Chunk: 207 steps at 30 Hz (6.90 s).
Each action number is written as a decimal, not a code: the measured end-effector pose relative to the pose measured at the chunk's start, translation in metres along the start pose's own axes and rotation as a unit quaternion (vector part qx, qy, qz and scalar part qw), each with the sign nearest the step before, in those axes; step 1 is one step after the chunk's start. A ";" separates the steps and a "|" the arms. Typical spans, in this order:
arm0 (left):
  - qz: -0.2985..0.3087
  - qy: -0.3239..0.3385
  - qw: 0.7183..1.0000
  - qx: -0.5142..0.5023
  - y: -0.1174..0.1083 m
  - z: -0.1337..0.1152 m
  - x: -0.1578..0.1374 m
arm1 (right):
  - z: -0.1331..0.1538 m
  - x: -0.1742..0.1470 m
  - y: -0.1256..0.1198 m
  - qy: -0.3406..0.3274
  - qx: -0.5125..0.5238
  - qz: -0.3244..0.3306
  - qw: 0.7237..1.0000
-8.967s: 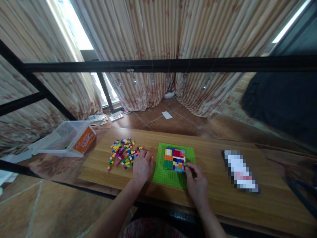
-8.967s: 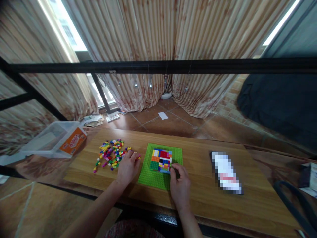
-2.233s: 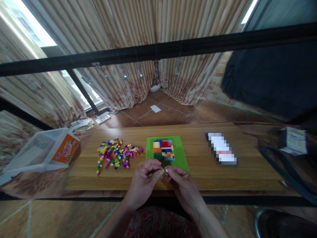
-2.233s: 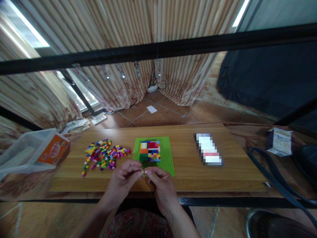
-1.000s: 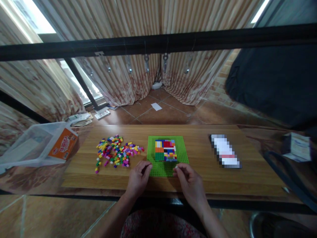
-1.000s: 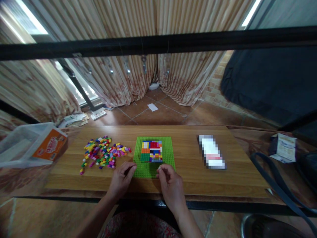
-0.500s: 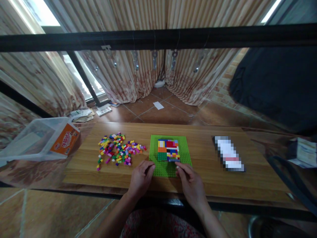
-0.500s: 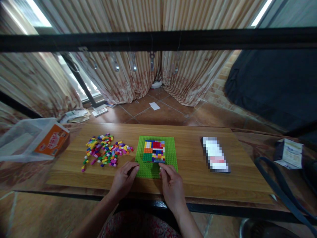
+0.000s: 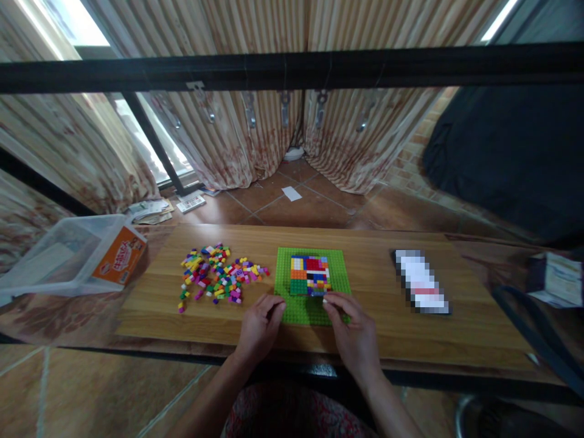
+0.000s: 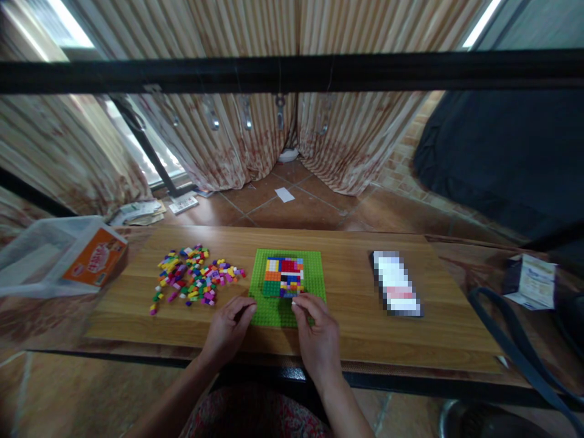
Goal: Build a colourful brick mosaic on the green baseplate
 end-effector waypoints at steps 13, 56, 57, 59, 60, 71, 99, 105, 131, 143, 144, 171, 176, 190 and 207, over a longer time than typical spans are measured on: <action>0.000 0.008 1.000 0.001 0.000 -0.002 0.000 | -0.002 0.016 0.023 -0.058 -0.109 -0.088 0.988; 0.002 0.018 1.000 0.011 0.001 -0.005 0.000 | -0.003 -0.011 0.010 -0.155 -0.199 -0.057 0.966; 0.001 0.019 1.000 0.011 0.001 -0.004 0.000 | -0.003 -0.013 0.012 -0.159 -0.214 -0.054 0.962; 0.000 0.022 1.000 0.010 0.001 -0.003 0.000 | -0.003 -0.015 0.016 -0.165 -0.246 -0.052 0.954; 0.001 0.022 1.000 0.011 0.001 -0.003 0.000 | -0.003 -0.015 0.018 -0.167 -0.258 -0.053 0.950; 0.005 0.019 1.000 0.008 0.001 -0.004 0.000 | -0.002 -0.015 0.014 -0.176 -0.317 -0.070 0.929; 0.013 0.005 1.000 -0.011 0.003 0.000 -0.001 | -0.004 0.007 0.008 -0.097 -0.147 -0.047 0.983; 0.014 0.010 1.000 -0.007 0.003 0.000 -0.001 | -0.001 0.026 0.014 -0.094 -0.122 -0.046 0.987; 0.014 0.011 1.000 -0.003 0.002 -0.005 -0.002 | -0.022 0.044 0.025 -0.016 -0.051 0.001 0.999; 0.012 0.009 1.000 -0.004 0.003 -0.004 -0.002 | -0.018 0.043 0.026 -0.018 -0.072 -0.010 0.997; 0.013 0.009 1.000 -0.006 0.003 -0.004 -0.002 | -0.018 0.043 0.026 -0.016 -0.073 -0.011 0.997; -0.021 -0.004 0.998 -0.054 -0.003 -0.003 -0.002 | -0.007 0.025 0.007 -0.025 -0.017 -0.096 0.995; -0.041 -0.053 0.988 -0.141 0.000 -0.003 -0.006 | 0.022 -0.008 0.005 -0.080 -0.040 -0.031 0.995; -0.005 -0.178 0.907 -0.381 0.018 -0.031 -0.009 | 0.046 -0.024 0.013 -0.140 -0.062 0.010 0.988; -0.022 -0.279 0.846 -0.453 0.024 -0.038 -0.011 | 0.037 -0.027 0.011 -0.110 -0.040 0.012 0.993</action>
Point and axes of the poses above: each hand's wrist, its own x-axis towards the middle knuckle, its own y-axis out of the palm, z = x × y, the point moved 4 cm from there along x, towards the middle knuckle, and after that the axes turned 13 degrees about -x, right-handed, at the moved point
